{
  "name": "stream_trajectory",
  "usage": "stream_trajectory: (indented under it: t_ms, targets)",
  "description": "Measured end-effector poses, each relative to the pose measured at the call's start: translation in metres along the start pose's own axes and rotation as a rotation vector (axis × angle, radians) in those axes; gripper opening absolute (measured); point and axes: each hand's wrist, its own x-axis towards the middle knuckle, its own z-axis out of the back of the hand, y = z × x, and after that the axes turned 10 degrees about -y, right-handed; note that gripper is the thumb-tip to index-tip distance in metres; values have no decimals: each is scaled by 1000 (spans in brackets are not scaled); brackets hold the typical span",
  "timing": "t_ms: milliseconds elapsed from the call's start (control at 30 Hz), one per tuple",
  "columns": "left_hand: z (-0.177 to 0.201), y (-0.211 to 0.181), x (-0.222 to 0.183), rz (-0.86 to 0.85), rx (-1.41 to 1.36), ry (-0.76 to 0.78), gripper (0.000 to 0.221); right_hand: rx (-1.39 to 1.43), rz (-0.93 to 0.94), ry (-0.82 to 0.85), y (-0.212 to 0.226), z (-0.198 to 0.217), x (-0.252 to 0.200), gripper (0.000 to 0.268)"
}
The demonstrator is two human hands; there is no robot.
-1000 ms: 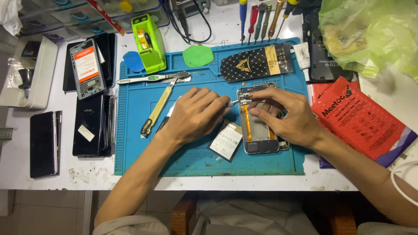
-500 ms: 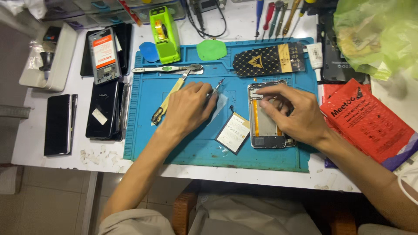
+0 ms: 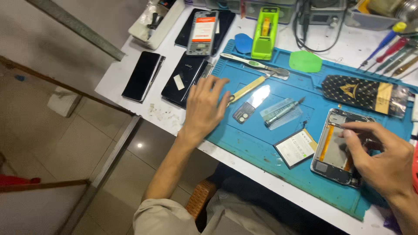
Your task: The person disassembles a smartphone, removes the battery, and handles the screen assembly. They then place a new back cover onto the phone frame and set the device aside. Finally, they pick up another phone and begin removing its screen assembly.
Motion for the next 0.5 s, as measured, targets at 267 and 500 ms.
stream_trajectory:
  t_ms: [267, 500]
  targets:
    - [1, 97, -11, 631, 228, 60, 79, 22, -168, 62, -34, -15, -6, 14]
    - [10, 85, -2, 738, 182, 56, 84, -16, -103, 48, 17, 5, 6, 16]
